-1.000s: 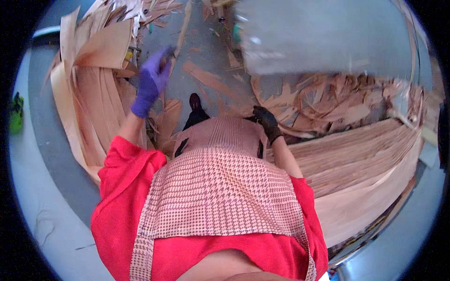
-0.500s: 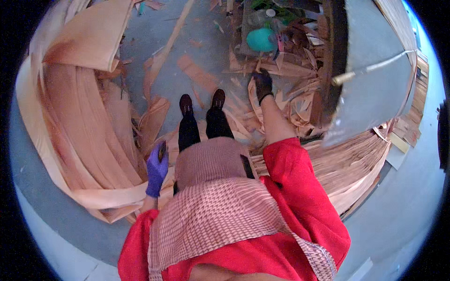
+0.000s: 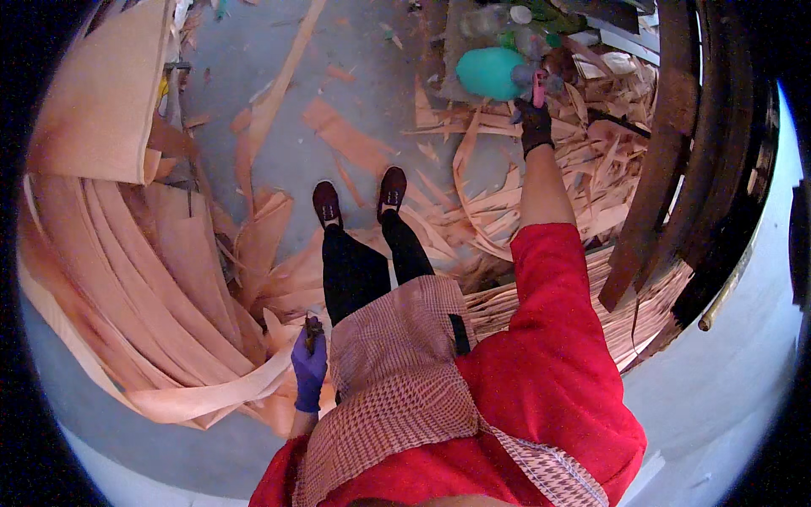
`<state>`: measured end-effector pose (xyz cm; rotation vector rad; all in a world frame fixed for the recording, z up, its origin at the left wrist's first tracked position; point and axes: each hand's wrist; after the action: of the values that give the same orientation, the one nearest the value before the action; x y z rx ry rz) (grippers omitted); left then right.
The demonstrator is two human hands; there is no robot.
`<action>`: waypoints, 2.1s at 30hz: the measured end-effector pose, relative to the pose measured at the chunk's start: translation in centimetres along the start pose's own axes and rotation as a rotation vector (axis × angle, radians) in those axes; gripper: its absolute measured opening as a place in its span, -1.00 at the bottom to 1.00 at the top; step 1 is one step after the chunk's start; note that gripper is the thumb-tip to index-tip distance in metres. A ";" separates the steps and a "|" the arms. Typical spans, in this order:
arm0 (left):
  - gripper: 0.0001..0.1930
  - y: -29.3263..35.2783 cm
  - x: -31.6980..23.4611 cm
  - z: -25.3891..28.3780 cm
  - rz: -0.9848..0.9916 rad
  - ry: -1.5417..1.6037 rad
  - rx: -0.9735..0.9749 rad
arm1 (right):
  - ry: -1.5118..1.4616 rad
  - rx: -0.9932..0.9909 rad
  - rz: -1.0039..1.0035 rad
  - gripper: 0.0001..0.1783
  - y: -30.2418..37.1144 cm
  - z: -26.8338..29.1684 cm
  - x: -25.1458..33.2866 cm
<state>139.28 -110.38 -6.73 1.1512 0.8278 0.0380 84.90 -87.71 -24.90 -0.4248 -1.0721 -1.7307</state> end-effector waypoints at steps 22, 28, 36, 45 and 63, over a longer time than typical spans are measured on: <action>-0.53 5.9 -22.9 -18.0 -1.339 -0.925 1.003 | -0.059 0.402 0.007 -0.61 46.1 11.7 4.9; -0.64 12.5 -19.8 -22.3 -1.154 -1.175 1.307 | 0.002 0.336 0.054 -0.58 52.3 12.9 -2.8; -0.68 22.2 -18.4 -29.9 -1.312 -1.361 1.490 | -0.188 0.035 0.266 -0.69 54.8 22.6 -5.7; -0.77 28.7 -18.8 -34.4 -1.638 -1.237 1.180 | -0.055 -0.346 0.415 -0.67 53.4 29.4 -5.5; -0.78 41.0 -15.8 -53.4 -1.258 -1.036 2.029 | -0.287 -0.703 -0.039 -0.60 58.5 44.5 -4.6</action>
<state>111.69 -56.97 27.38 1.7440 0.2238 -2.7021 129.70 -54.14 22.92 -1.1213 -0.6285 -2.0987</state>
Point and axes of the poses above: each hand's wrist, its own y-axis away from the middle knuckle, its own z-axis out of the back of the hand, x = y × z, and after that the axes turned 9 degrees about y, right-handed
